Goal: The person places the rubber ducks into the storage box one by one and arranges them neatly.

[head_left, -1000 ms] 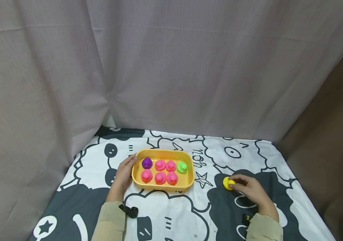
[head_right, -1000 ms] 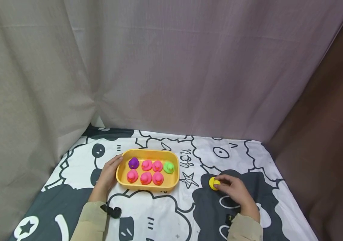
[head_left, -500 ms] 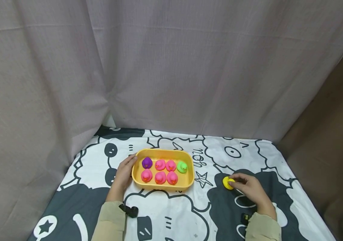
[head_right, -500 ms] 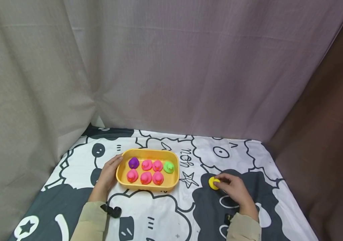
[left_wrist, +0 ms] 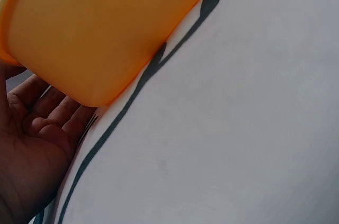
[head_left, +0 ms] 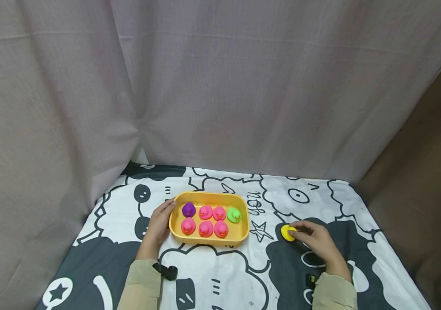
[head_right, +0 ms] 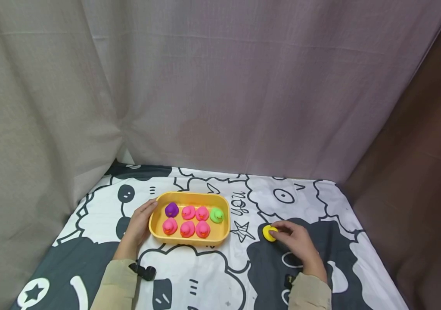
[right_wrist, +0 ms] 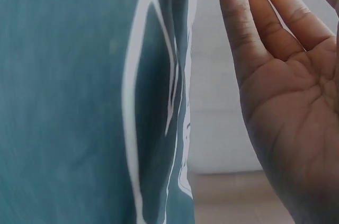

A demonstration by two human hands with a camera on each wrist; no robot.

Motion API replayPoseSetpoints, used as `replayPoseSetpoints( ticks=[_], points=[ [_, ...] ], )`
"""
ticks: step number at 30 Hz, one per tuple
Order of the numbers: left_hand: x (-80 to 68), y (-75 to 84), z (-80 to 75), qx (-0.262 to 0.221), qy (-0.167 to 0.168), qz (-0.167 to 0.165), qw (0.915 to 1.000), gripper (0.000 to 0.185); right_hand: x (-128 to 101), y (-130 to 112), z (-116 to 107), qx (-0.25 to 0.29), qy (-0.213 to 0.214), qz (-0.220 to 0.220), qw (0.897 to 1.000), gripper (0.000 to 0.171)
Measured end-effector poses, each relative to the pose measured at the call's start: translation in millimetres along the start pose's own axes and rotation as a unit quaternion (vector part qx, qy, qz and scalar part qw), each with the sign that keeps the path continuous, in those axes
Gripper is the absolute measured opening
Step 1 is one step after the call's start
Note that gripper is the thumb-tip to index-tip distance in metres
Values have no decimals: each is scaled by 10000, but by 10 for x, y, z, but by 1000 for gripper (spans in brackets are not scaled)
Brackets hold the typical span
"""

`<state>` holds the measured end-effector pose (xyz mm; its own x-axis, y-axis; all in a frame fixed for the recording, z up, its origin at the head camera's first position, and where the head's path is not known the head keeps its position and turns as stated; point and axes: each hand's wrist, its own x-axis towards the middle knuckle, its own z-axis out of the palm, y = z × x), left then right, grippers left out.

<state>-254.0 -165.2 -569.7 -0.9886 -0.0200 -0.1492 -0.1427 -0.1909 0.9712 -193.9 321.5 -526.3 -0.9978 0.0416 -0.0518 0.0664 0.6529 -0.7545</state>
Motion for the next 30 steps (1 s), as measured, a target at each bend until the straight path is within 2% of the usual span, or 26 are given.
replayPoseSetpoints(
  ticks=[7,16,24,30],
  points=[
    [-5,-5,3,70,56,-72,9999,46,8,-169,139,328,-69,-394,9987,41],
    [-11,40,23,-30,58,0,10000,45,79,-700,275,492,-196,-911,9944,37],
    [-18,26,25,-3,70,-20,10000,46,230,-1094,477,125,-862,-1701,9816,26],
    [-5,21,19,-108,74,-7,9999,45,367,-1265,646,-169,-1404,-1769,9740,25]
  ],
)
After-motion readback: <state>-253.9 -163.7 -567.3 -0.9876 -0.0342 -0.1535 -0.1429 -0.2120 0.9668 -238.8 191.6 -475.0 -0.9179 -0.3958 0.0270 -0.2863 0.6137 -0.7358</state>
